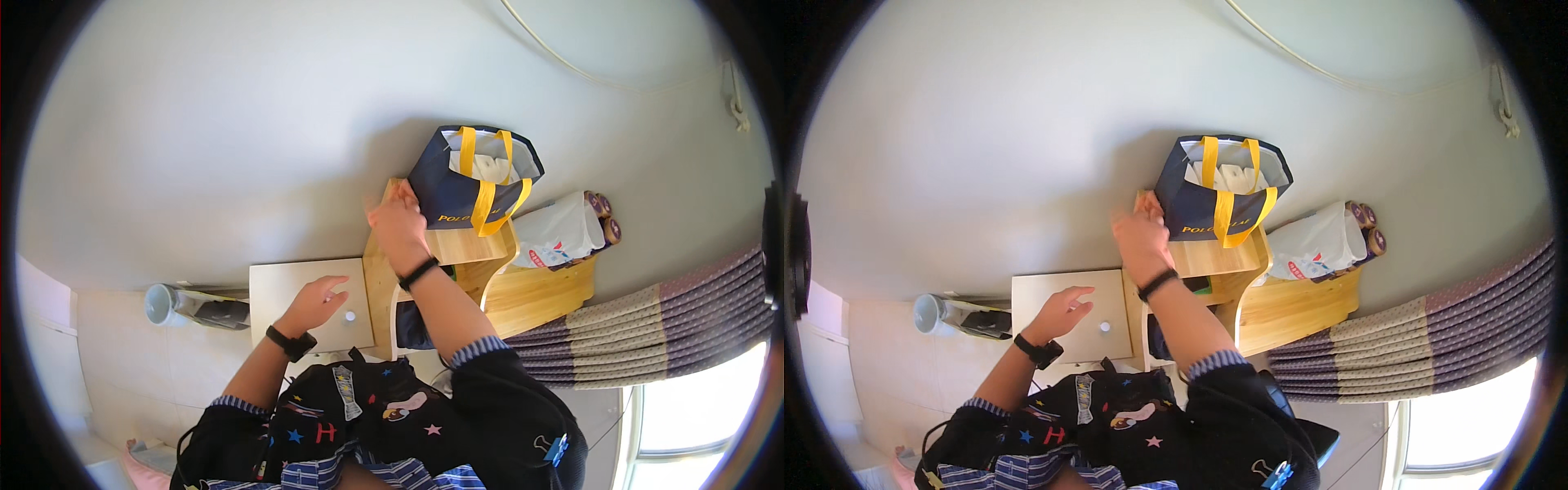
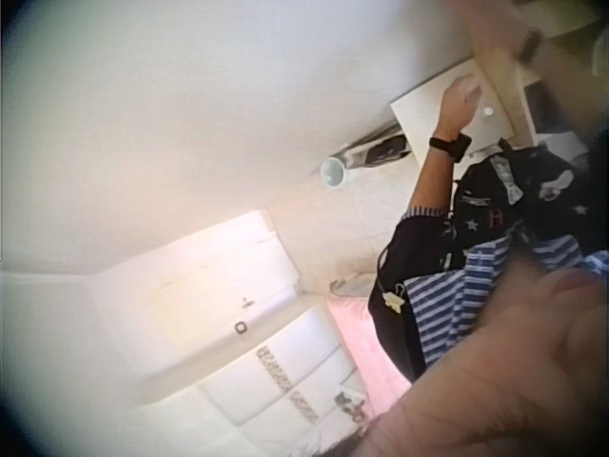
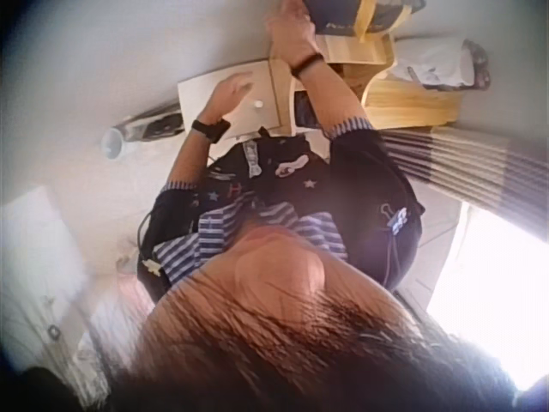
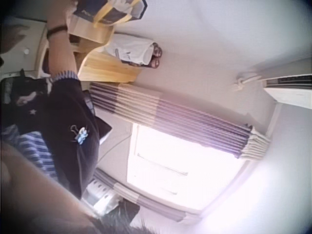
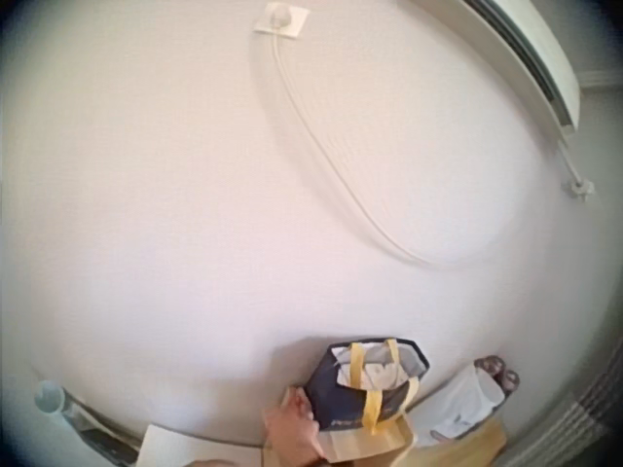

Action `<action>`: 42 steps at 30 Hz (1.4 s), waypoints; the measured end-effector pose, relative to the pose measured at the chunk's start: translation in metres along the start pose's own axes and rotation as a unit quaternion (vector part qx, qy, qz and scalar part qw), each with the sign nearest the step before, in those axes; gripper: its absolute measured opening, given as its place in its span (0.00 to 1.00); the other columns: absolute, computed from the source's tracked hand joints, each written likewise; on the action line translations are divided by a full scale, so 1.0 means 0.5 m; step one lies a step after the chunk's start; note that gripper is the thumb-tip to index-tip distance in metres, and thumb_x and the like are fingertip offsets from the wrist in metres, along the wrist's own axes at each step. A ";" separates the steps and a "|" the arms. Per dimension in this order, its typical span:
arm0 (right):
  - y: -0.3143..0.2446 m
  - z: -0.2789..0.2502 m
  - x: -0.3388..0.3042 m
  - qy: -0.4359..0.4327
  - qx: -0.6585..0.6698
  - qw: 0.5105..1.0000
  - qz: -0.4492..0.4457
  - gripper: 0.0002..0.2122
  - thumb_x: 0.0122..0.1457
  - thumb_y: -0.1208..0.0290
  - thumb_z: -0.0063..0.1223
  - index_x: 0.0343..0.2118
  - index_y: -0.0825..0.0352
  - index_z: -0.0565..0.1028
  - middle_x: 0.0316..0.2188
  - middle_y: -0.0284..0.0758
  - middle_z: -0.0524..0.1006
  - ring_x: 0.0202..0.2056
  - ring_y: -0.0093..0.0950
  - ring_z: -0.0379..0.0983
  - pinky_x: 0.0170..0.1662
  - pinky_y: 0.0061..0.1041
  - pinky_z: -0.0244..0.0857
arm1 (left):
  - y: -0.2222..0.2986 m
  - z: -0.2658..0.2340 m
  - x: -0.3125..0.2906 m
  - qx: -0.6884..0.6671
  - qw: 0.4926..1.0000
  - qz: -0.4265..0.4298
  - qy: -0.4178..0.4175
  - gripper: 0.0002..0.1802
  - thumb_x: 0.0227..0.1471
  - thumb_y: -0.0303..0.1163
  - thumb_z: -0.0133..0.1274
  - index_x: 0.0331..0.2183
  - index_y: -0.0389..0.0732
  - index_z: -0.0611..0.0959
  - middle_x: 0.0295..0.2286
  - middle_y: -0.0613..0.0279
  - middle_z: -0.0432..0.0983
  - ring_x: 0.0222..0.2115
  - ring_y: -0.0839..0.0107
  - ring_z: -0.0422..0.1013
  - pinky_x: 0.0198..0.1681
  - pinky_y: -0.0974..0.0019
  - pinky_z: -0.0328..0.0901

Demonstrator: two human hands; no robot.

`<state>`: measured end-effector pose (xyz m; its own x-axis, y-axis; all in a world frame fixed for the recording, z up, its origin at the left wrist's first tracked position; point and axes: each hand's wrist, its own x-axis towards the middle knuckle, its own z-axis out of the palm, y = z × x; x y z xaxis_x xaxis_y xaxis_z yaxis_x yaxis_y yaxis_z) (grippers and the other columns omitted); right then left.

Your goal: The person wipes a wooden shelf, a door, a closet surface, and a window sill with a cloth.

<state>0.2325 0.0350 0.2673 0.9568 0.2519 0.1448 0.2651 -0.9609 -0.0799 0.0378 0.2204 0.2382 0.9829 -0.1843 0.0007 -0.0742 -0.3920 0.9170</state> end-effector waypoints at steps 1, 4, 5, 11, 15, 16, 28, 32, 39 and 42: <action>0.011 -0.008 -0.047 0.051 -0.042 0.996 -0.055 0.33 0.66 0.51 0.45 0.67 0.71 0.63 0.69 0.44 0.63 0.72 0.34 0.52 0.64 0.32 0.65 | -0.020 -0.004 -0.014 0.003 1.000 -0.004 -0.003 0.24 0.62 0.38 0.57 0.55 0.36 0.79 0.48 0.46 0.80 0.37 0.58 0.82 0.43 0.61 0.74; 0.047 -0.036 -0.200 0.127 0.019 0.989 -0.073 0.34 0.60 0.57 0.53 0.65 0.74 0.64 0.61 0.44 0.73 0.64 0.37 0.68 0.51 0.33 0.77 | -0.088 -0.015 -0.053 -0.006 0.999 -0.032 0.026 0.23 0.61 0.37 0.59 0.54 0.36 0.80 0.46 0.48 0.81 0.35 0.62 0.82 0.41 0.64 0.74; 0.045 -0.045 -0.235 0.125 0.018 0.989 -0.071 0.34 0.60 0.57 0.53 0.65 0.74 0.64 0.61 0.44 0.73 0.64 0.37 0.68 0.51 0.33 0.77 | -0.108 -0.017 -0.065 -0.014 0.998 -0.057 0.036 0.23 0.61 0.37 0.59 0.54 0.36 0.80 0.46 0.49 0.81 0.35 0.62 0.82 0.41 0.64 0.74; 0.025 -0.039 -0.253 0.141 0.042 0.989 -0.019 0.26 0.59 0.65 0.53 0.59 0.74 0.70 0.48 0.45 0.80 0.44 0.43 0.82 0.37 0.36 0.79 | -0.129 -0.023 -0.052 -0.045 0.994 -0.088 0.044 0.21 0.61 0.36 0.59 0.53 0.36 0.81 0.45 0.49 0.82 0.35 0.65 0.82 0.40 0.65 0.74; 0.040 -0.036 -0.240 0.053 0.084 0.995 0.032 0.27 0.58 0.65 0.55 0.58 0.77 0.68 0.49 0.46 0.79 0.45 0.46 0.81 0.41 0.36 0.80 | -0.040 -0.015 0.007 -0.014 0.999 -0.017 0.025 0.20 0.62 0.34 0.58 0.52 0.34 0.81 0.42 0.51 0.83 0.35 0.67 0.81 0.39 0.65 0.74; 0.048 -0.037 -0.246 0.073 0.090 0.993 0.017 0.26 0.59 0.64 0.54 0.57 0.75 0.69 0.48 0.46 0.79 0.44 0.46 0.81 0.40 0.36 0.79 | -0.023 -0.010 0.018 -0.010 1.000 -0.011 0.011 0.20 0.62 0.34 0.58 0.52 0.34 0.81 0.42 0.51 0.83 0.35 0.67 0.81 0.39 0.65 0.74; 0.377 0.005 -0.204 0.218 0.120 0.928 0.278 0.14 0.64 0.60 0.52 0.46 0.62 0.80 0.47 0.33 0.80 0.43 0.39 0.79 0.43 0.36 0.76 | 0.085 0.036 0.108 -0.004 0.998 0.069 -0.014 0.12 0.61 0.27 0.57 0.47 0.37 0.82 0.44 0.60 0.81 0.37 0.73 0.78 0.36 0.71 0.71; 0.213 0.011 -0.240 0.215 0.181 0.937 0.208 0.13 0.56 0.66 0.57 0.44 0.61 0.80 0.46 0.34 0.78 0.44 0.41 0.78 0.42 0.36 0.78 | 0.144 0.080 0.145 0.057 0.989 0.138 0.016 0.09 0.60 0.26 0.58 0.43 0.36 0.83 0.44 0.56 0.81 0.39 0.69 0.77 0.40 0.68 0.71; 0.289 -0.048 -0.225 0.063 0.168 0.960 0.217 0.16 0.62 0.57 0.50 0.48 0.59 0.79 0.46 0.40 0.78 0.45 0.44 0.79 0.46 0.41 0.76 | 0.214 0.176 0.228 0.150 0.944 0.272 0.114 0.09 0.56 0.27 0.60 0.39 0.35 0.83 0.42 0.53 0.80 0.41 0.53 0.77 0.45 0.59 0.71; 0.433 -0.054 -0.204 0.098 0.198 0.954 0.202 0.18 0.64 0.57 0.48 0.51 0.59 0.77 0.46 0.40 0.78 0.44 0.43 0.80 0.47 0.41 0.76 | 0.187 0.206 0.233 0.145 0.961 0.212 0.102 0.09 0.55 0.26 0.60 0.40 0.35 0.83 0.42 0.52 0.81 0.42 0.51 0.77 0.47 0.59 0.71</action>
<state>0.1889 -0.2017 0.2620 0.9602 -0.1935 0.2015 -0.0597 -0.8468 -0.5286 0.1281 0.0694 0.2828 0.8646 -0.2146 0.4543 -0.4898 -0.5612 0.6672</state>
